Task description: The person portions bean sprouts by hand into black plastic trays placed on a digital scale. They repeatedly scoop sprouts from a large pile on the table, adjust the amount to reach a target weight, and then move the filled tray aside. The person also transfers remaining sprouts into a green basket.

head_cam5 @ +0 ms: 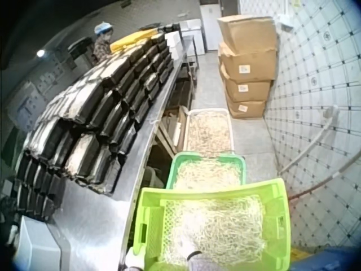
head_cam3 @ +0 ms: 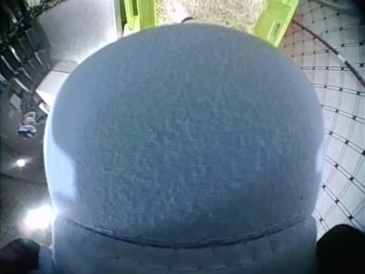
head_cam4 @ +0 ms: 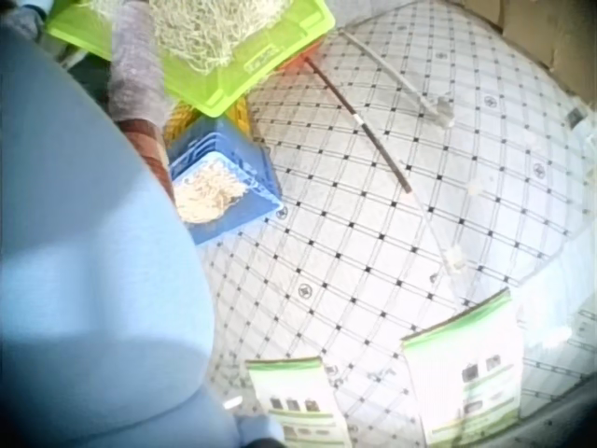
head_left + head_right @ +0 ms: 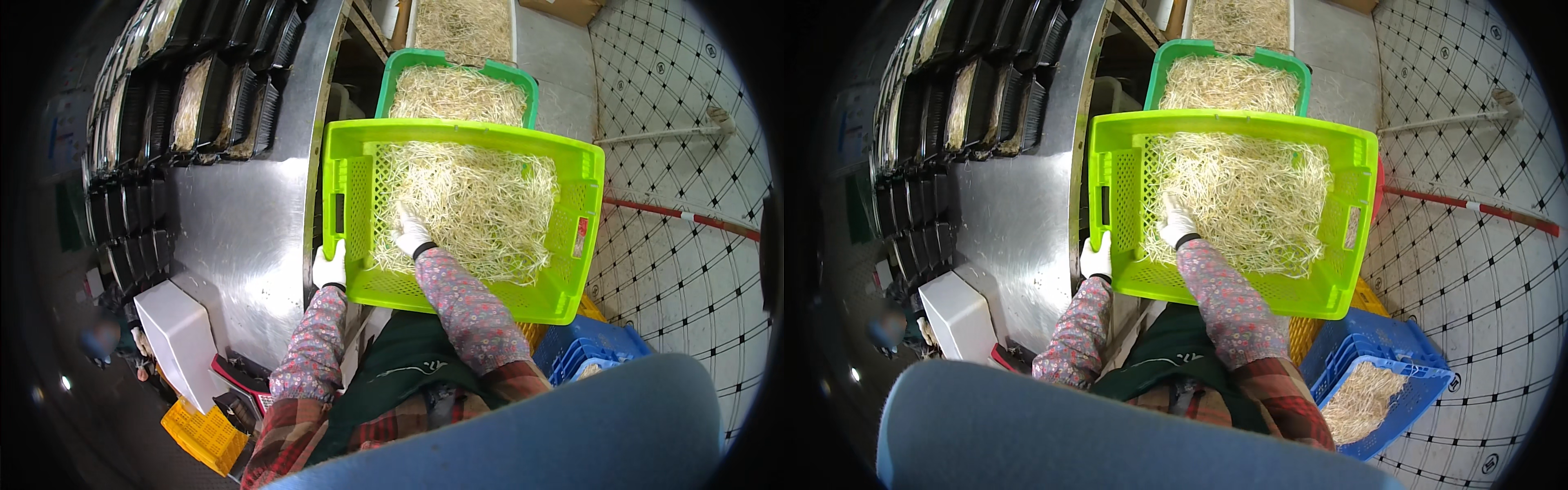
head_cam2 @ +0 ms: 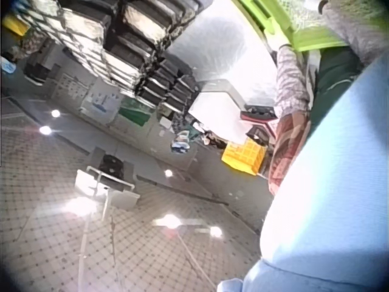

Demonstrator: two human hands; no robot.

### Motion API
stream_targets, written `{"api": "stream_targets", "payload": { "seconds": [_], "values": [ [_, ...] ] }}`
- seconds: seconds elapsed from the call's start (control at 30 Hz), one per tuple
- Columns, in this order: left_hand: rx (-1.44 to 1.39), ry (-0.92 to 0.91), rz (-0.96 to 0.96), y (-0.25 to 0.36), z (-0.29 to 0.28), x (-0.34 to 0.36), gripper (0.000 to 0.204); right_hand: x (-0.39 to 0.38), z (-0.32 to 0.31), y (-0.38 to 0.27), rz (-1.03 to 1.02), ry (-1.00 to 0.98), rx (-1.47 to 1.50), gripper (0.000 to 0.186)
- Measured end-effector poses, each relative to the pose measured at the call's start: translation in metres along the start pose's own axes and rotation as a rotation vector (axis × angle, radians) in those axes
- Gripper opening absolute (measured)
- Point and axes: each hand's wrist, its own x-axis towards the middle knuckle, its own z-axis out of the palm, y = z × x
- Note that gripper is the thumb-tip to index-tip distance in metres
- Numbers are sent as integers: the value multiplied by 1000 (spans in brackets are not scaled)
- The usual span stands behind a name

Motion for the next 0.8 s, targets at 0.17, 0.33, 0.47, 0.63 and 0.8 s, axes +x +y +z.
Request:
{"api": "stream_targets", "payload": {
  "seconds": [0.17,0.33,0.47,0.63,0.8],
  "values": [
    [-91,-2,-37,-6,0,-5,46,-23,-49,21,-99,228,557,74],
    [-20,15,-40,2,-1,-10,43,15,-108,22,17,532,505,31],
    [13,9,-4,3,-1,-4,42,84,-137,25,171,665,251,29],
    [-50,6,-11,6,-3,-9,39,122,-129,20,375,695,-41,35],
    [-73,-2,-51,4,-1,-9,42,126,-129,22,365,729,90,35]
  ]
}}
